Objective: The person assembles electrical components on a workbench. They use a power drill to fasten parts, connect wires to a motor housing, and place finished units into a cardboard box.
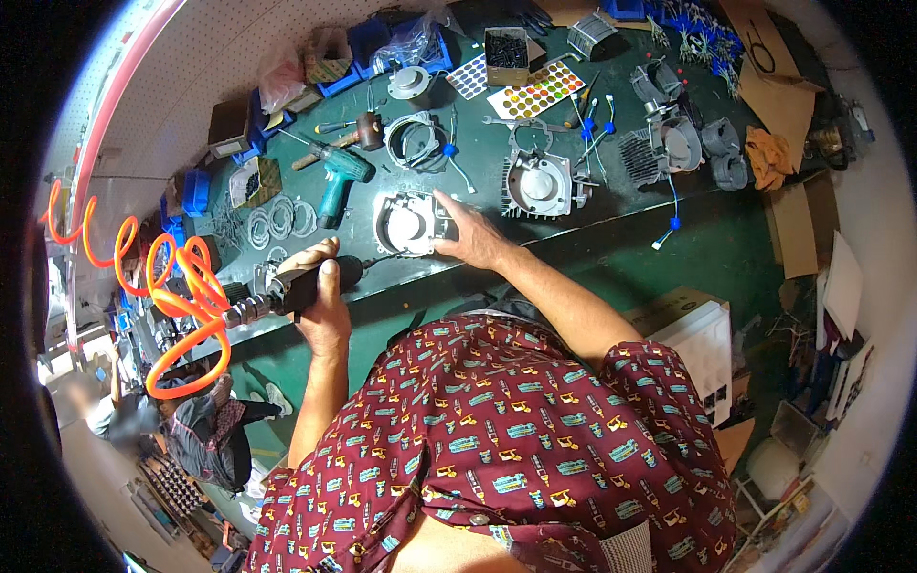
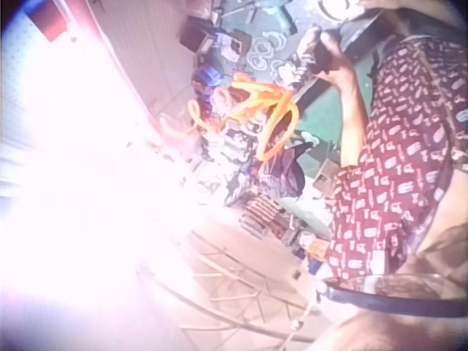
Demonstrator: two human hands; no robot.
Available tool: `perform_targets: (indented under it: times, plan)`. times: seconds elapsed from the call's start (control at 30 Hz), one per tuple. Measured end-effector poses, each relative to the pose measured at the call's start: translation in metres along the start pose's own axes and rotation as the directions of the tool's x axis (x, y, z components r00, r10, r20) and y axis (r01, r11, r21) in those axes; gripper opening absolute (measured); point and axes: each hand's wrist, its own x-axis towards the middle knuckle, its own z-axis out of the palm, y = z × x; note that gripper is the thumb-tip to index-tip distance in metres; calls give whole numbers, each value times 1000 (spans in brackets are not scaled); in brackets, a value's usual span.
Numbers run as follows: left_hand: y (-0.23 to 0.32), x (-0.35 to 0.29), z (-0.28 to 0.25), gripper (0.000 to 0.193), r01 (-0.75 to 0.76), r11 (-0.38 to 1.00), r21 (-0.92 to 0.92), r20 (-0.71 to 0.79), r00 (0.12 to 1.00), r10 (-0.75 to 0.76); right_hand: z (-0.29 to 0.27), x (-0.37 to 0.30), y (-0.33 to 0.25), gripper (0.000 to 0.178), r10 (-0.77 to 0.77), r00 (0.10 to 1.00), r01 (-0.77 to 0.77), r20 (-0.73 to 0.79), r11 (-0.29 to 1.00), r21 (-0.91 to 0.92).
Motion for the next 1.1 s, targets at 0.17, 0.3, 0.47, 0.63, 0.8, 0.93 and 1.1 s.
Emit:
perform_targets:
  times: [0.17, 0.3, 0.47, 0.63, 0.8, 0.93, 1.1]
  plan:
    - [-7, -3, -3, 22, -46, 998, 42, -16, 999, 47, -1, -1, 1, 92, -20, 1000, 20, -9, 1000, 2]
    - [-7, -2, -4, 23, -31, 994, 103, -28, 999, 34, -1, -3, 5, 92, -19, 1000, 19, -14, 1000, 5]
    - [3, -2, -3, 23, -27, 977, 210, 32, 999, 21, 1, -2, 3, 93, -16, 1000, 16, -9, 1000, -8]
    - [10, 9, 2, 22, 62, 995, 80, 303, 949, -83, 1, 1, 5, 92, -62, 998, 62, -5, 998, -30]
    - [7, 17, 6, 18, 133, 991, 2, 396, 910, -123, 1, 1, 2, 94, -70, 998, 70, -2, 997, -43]
    - [10, 19, 13, 18, 96, 995, -8, 336, 938, -88, 3, 0, 2, 95, -67, 998, 67, -4, 997, -50]
    - [8, 17, 12, 20, 34, 998, 53, 338, 940, -50, 3, 1, 4, 96, -60, 998, 60, 11, 998, -23]
